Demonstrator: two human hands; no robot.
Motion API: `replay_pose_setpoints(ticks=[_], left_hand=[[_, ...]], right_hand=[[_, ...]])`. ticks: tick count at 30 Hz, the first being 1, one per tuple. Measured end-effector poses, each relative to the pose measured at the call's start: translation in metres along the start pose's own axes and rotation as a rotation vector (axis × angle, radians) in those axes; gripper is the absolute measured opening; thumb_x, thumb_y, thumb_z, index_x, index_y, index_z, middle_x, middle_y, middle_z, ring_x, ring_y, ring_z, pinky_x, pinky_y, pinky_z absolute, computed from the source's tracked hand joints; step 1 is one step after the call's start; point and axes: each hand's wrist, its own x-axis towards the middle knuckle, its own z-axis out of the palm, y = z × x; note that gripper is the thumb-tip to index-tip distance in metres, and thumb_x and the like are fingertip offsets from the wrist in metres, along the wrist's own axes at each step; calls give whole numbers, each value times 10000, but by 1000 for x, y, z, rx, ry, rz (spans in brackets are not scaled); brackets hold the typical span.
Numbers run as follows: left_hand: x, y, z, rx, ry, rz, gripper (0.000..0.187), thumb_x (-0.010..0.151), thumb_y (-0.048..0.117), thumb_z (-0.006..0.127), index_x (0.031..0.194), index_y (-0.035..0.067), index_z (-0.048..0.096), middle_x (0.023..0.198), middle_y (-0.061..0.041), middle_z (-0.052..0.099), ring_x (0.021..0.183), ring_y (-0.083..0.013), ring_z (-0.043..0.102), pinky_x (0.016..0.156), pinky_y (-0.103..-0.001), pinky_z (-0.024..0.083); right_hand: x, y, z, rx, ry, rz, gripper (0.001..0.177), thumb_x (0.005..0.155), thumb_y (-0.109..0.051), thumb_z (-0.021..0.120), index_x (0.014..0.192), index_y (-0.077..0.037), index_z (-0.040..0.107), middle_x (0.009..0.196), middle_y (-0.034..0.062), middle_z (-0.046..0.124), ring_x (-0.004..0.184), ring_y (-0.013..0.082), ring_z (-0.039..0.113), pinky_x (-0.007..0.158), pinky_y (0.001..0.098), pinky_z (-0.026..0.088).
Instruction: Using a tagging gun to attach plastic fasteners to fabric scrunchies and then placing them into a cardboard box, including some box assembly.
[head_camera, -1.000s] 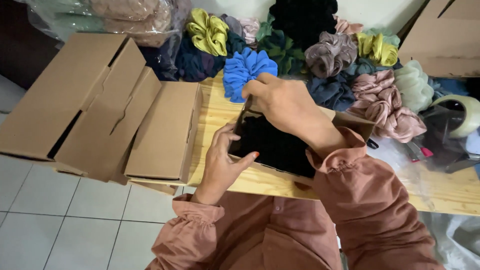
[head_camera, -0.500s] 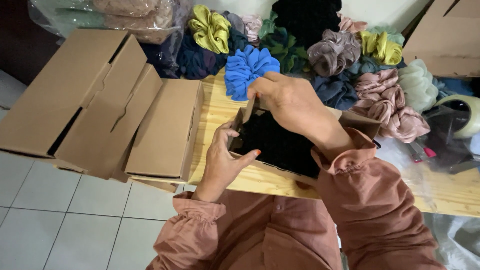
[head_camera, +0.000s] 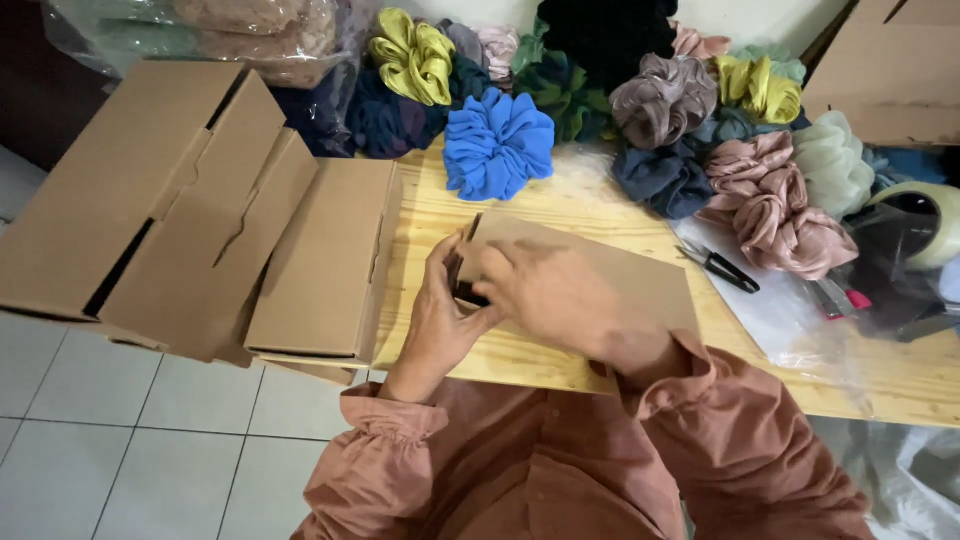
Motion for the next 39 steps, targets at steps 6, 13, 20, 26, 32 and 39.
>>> replay_pose_setpoints(ticks=[6,13,20,26,32,39], left_hand=[[1,9,-1,102,-82,241,803,791,208,837,1480,104,439,1625,-180,310,1439,-416,380,1177,-499,376],[-4,5,5,39,-59,203,520,955,348,663,1409,162,490,1625,-171,349,1481,-282,413,900,-306,475],[-14,26,33,117,0,134,531,964,358,622,1433,167,463,1620,-178,316,1418,-270,491,669,-271,609],[-8,17,44,156,78,202,620,893,330,758,1427,182,479,1563,-207,312,1384,-476,437,1119,-566,410],[-1,13,45,138,62,256,670,841,201,790,1413,135,447,1544,-257,260,1417,-508,376,1177,-575,319],[5,9,44,106,57,264,659,831,178,804,1388,149,454,1515,-234,265,1425,-496,373,1187,-576,299]], right_hand=[[-35,-4,-3,271,-32,18,518,1075,-357,469,1493,-62,392,1193,215,657,1214,393,643,910,447,567],[-103,-24,-53,354,49,-5,300,1010,-202,595,1205,25,606,1235,223,659,1090,362,670,879,441,555],[-132,-4,-27,118,100,166,407,983,-199,634,1308,36,569,1342,189,627,1268,322,605,1151,448,452],[-132,21,-7,45,52,290,592,946,-399,636,1438,-81,559,1393,139,616,1302,376,571,1140,527,383],[-106,43,19,-51,-136,324,635,983,-570,493,1479,-174,504,1319,120,614,1308,375,529,1146,628,321],[-77,40,22,257,-338,462,550,1012,-616,384,1358,-266,629,911,196,734,1041,443,680,931,571,501]])
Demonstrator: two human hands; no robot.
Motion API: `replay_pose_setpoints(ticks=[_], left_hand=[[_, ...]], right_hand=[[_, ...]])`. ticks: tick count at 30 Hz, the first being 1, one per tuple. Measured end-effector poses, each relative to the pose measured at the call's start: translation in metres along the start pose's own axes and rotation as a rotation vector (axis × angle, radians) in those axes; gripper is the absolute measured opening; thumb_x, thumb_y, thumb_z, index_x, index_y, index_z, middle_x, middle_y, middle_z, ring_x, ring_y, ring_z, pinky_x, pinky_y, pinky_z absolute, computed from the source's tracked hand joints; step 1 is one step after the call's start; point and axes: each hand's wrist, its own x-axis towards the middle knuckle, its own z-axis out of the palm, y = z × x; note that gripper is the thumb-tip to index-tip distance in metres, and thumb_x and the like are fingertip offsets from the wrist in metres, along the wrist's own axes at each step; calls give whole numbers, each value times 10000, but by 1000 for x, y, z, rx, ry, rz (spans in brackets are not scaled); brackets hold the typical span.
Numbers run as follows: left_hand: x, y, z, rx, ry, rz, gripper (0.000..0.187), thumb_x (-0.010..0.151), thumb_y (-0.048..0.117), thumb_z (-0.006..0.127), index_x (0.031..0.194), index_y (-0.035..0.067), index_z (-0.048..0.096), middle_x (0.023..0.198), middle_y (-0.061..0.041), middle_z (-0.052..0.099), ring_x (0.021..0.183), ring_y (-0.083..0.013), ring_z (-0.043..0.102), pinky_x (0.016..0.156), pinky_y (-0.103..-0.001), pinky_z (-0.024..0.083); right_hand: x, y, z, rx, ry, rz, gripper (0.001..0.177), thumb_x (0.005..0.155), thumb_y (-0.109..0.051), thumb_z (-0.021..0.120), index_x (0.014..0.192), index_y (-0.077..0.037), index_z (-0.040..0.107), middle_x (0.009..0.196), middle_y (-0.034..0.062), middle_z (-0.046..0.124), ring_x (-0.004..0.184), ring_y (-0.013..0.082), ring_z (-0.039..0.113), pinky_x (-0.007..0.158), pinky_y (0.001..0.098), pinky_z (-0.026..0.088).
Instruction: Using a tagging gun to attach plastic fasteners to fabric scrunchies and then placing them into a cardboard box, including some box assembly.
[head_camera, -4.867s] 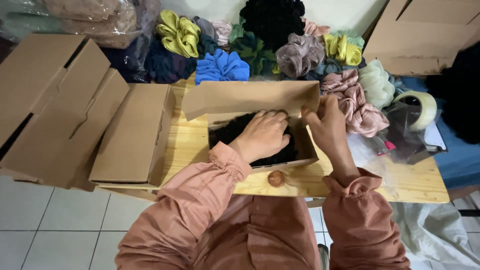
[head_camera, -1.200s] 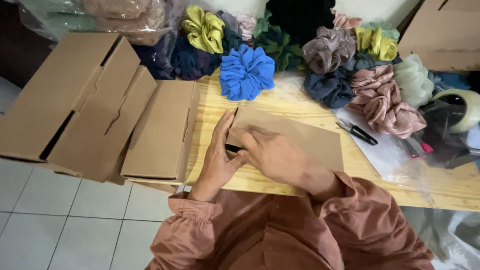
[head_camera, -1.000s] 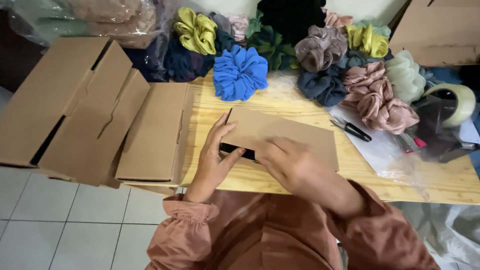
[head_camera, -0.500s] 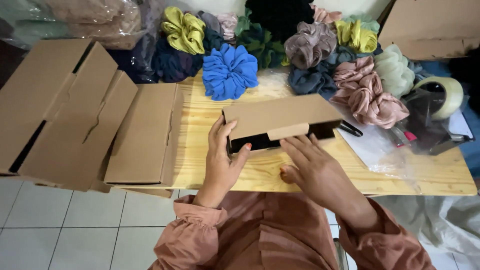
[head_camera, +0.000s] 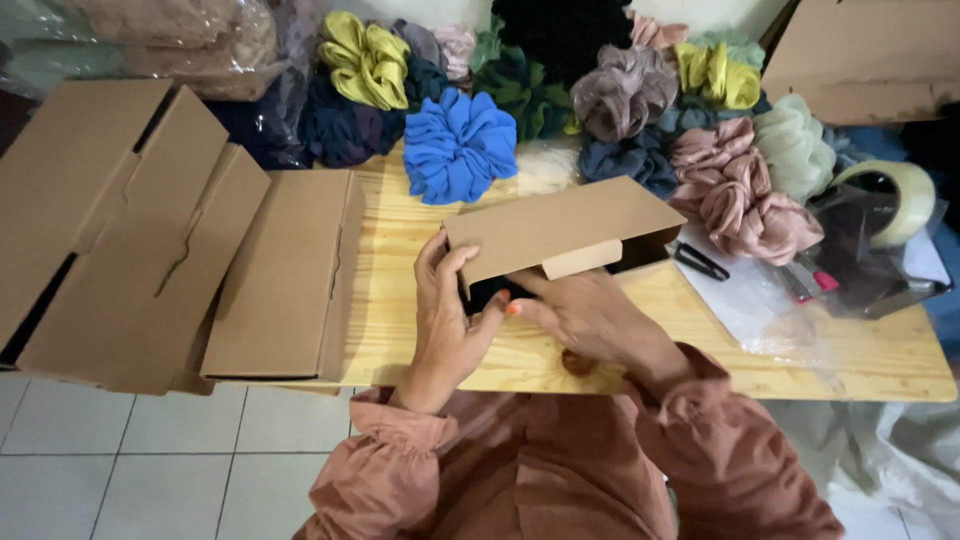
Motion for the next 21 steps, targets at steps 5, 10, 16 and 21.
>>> replay_pose_setpoints(ticks=[5,10,16,21], left_hand=[[3,-3,13,1,90,-105,493,820,93,785,1202,160,479,1466,-186,292,1400,-505,398,1164,-572,354],[8,-2,15,11,132,-131,506,746,42,823,1104,158,485,1430,-165,320,1376,-491,444,1152,-551,392],[9,-3,15,-13,154,-112,484,720,-24,765,1076,148,486,1417,-165,344,1372,-508,443,1151,-552,396],[11,-16,12,-28,136,-97,477,696,-23,757,1067,140,506,1420,-180,365,1366,-523,442,1148,-558,385]], right_hand=[[4,-35,-41,152,-71,-112,566,1034,-584,339,1393,-241,611,909,223,755,1019,420,700,955,562,492],[-19,-20,-48,188,-161,-95,530,1013,-531,404,1455,-271,538,1037,235,739,1103,439,662,984,550,447],[-47,65,31,-134,183,-119,509,960,-602,497,1163,-175,686,1109,136,706,1295,380,538,1208,619,122],[-75,51,-7,78,392,-175,362,920,-361,711,1220,-158,726,1144,137,728,1136,392,673,1029,516,491]])
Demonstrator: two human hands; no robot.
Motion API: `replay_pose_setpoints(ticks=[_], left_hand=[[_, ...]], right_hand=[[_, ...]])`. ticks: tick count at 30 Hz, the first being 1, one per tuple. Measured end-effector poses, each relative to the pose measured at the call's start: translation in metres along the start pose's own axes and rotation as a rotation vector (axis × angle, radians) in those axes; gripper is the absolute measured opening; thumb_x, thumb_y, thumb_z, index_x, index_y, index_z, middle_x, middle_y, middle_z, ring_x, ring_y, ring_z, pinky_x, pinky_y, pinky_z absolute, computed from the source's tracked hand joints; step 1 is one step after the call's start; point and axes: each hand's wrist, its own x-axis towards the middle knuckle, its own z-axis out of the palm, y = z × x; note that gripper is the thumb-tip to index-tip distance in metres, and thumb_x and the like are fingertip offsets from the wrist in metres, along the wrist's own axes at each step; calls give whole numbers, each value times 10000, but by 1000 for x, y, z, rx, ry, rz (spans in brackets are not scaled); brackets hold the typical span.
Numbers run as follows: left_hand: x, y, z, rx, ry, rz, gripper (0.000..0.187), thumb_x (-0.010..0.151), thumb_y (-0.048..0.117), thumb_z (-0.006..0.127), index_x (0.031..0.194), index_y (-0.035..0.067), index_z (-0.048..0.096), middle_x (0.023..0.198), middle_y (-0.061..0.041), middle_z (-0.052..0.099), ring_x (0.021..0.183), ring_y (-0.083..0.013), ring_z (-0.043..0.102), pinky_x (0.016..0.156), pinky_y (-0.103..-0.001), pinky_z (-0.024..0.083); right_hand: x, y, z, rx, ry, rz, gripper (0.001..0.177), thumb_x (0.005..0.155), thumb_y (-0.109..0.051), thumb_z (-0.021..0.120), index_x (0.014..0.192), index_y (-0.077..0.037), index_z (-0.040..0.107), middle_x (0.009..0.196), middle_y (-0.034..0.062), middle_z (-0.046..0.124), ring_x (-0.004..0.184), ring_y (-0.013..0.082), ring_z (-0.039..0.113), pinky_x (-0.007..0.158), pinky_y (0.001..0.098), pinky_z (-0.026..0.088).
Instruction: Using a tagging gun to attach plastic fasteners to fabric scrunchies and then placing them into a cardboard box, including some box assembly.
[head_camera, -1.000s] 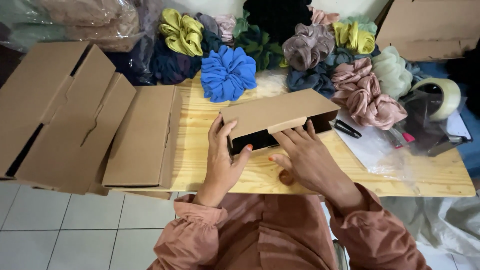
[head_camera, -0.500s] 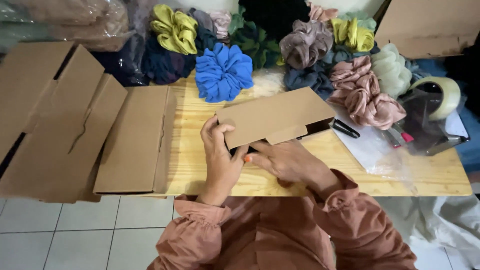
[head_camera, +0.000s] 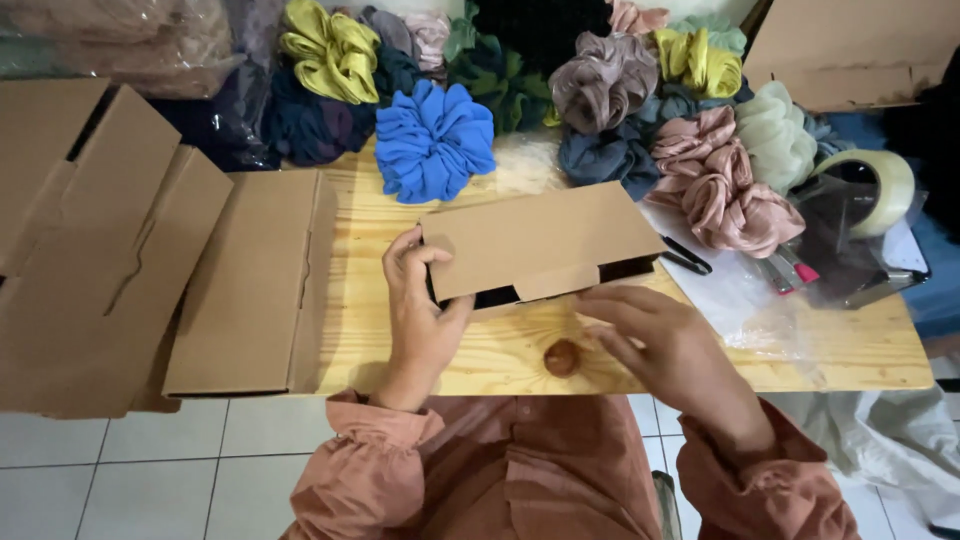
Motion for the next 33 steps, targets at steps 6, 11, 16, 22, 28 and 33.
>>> replay_pose_setpoints(ticks=[6,11,16,22,28,33], left_hand=[[2,-5,-7,-64,-52,-12,446,761,-35,741,1111,146,532,1450,-190,390,1389,-500,426,1165,-548,352],[1,3,-15,-155,-126,5,485,803,44,743,1221,132,512,1530,-220,335,1444,-495,350,1202,-571,273],[-1,-2,-17,-219,-177,-7,537,782,59,731,1261,122,497,1559,-223,283,1482,-474,297,1227,-559,220],[-2,-8,-15,-210,-192,6,573,766,40,727,1279,118,485,1566,-224,259,1492,-463,281,1236,-560,193],[-3,-8,-14,-181,-205,5,578,763,58,732,1281,122,484,1572,-223,255,1489,-461,289,1236,-558,201],[-3,-10,-14,-168,-209,14,577,767,75,741,1279,130,482,1576,-212,260,1486,-451,304,1237,-548,214]], right_hand=[[29,-4,-12,-45,274,53,265,884,-251,825,1134,-190,762,1073,32,691,1040,310,677,925,423,555],[39,0,3,102,251,34,253,855,-221,840,1094,-172,776,1136,23,707,1126,312,675,954,432,542],[39,-6,3,101,259,36,218,854,-166,832,1061,-163,763,1107,30,712,1107,312,682,981,445,527],[38,-12,1,97,256,11,193,865,-149,827,1045,-133,759,1073,66,709,1061,353,686,1014,492,509],[33,-8,7,31,235,22,195,880,-180,811,1064,-151,752,1092,55,702,1077,353,677,1047,506,485],[32,-8,10,-7,228,27,205,890,-204,800,1083,-165,743,1108,40,693,1111,338,674,1057,500,487]])
